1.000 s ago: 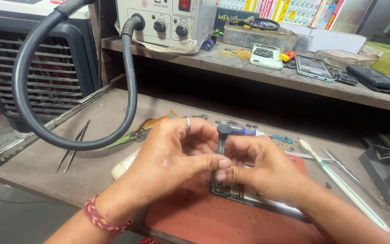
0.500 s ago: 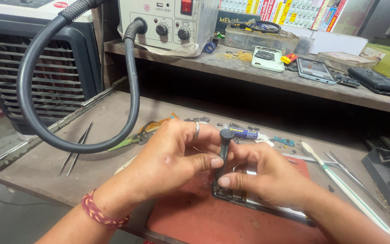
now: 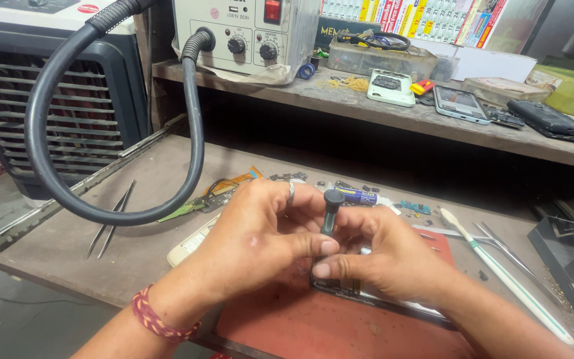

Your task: The person uses a screwdriver to remove screws from a disassembled smartphone lying on a workbench. The person removes several screws from the phone's frame and places them on the table.

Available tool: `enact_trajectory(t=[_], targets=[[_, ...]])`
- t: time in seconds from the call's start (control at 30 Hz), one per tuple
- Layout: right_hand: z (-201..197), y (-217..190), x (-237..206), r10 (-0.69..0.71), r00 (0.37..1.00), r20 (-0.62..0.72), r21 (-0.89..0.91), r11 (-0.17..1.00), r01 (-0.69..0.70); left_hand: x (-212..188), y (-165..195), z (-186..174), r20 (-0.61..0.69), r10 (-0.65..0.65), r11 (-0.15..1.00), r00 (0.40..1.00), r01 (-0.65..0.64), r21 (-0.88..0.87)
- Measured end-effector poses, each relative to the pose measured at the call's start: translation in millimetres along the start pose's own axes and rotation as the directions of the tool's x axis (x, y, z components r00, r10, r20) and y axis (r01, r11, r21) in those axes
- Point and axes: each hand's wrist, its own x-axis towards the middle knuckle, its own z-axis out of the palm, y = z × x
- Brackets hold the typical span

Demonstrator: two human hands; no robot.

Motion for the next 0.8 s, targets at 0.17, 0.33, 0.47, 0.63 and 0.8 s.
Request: enact_trajectory(t=[0.17, 0.33, 0.47, 0.63, 0.8], targets=[[-4.7, -2.2, -2.2, 0.041, 0.991, 0.124, 0.270, 0.960, -0.073, 0.4, -3.9, -4.5, 0.079, 0.084, 0.996, 0.993, -0.080, -0.050], [-0.5, 0.2, -4.3, 0.008, 0.987, 0.161, 0.307, 0.950, -0.057, 2.0, -2.5, -6.5, 0.124, 0.116, 0.991, 0.985, -0.107, -0.077], [0.9, 1.4, -3.9, 0.037, 0.994, 0.101, 0.317, 0.946, -0.067, -1.1, 3.0, -6.0, 0.118, -0.042, 0.991, 0.992, 0.056, -0.118], [3.4, 3.6, -2.5, 0.089, 0.996, 0.004, 0.248, 0.965, -0.087, -3.0, 0.8, 1.9, 0.043, -0.028, 0.993, 0.999, 0.032, -0.118], [3.2, 2.0, -0.9, 0.027, 0.997, -0.069, -0.006, 1.000, -0.027, 0.2, 0.5, 2.5, -0.002, 0.158, 0.985, 0.987, -0.158, 0.074]])
